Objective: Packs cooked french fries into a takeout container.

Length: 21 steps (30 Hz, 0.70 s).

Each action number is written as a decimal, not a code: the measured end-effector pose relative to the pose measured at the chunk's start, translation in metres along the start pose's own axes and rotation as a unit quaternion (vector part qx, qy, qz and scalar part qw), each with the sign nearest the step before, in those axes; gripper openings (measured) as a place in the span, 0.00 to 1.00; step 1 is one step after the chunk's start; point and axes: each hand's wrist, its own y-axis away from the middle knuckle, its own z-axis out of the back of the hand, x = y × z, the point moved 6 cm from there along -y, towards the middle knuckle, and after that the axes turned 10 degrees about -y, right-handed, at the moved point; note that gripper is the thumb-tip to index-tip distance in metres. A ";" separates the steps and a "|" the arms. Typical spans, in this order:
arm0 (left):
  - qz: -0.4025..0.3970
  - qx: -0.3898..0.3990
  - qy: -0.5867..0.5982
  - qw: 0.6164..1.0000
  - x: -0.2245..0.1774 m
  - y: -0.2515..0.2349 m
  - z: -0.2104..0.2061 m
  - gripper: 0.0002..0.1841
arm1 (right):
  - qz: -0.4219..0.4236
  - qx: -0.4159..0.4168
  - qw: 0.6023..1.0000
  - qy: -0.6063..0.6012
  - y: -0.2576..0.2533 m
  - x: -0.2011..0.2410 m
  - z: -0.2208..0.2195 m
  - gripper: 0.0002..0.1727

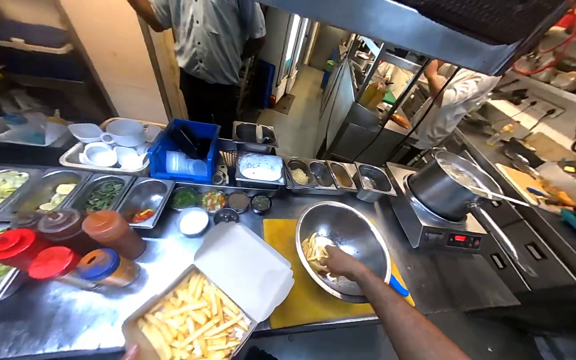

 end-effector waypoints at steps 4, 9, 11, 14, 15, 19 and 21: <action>0.056 -0.029 0.046 0.997 0.026 -0.003 0.008 0.22 | 0.070 -0.044 0.994 -0.068 0.052 0.038 0.034 0.24; 0.065 -0.059 0.034 0.996 0.035 -0.010 -0.001 0.36 | 0.253 0.039 0.966 -0.043 0.116 0.132 -0.010 0.18; 0.067 -0.044 0.045 0.996 0.039 -0.011 -0.007 0.40 | 0.300 0.065 0.952 0.004 0.135 0.165 -0.049 0.30; 0.070 -0.033 0.071 0.995 0.041 -0.009 -0.013 0.41 | 0.403 0.014 0.915 0.022 0.148 0.186 -0.064 0.44; 0.069 -0.035 0.074 0.994 0.040 -0.006 -0.012 0.41 | 0.426 -0.006 0.905 0.003 0.149 0.184 -0.057 0.42; 0.072 -0.034 0.107 0.991 0.028 0.008 -0.011 0.37 | 0.445 -0.016 0.890 -0.096 0.137 0.146 -0.017 0.37; 0.069 -0.034 0.112 0.991 0.016 0.010 -0.020 0.34 | 0.439 0.002 0.887 -0.141 0.137 0.128 0.001 0.37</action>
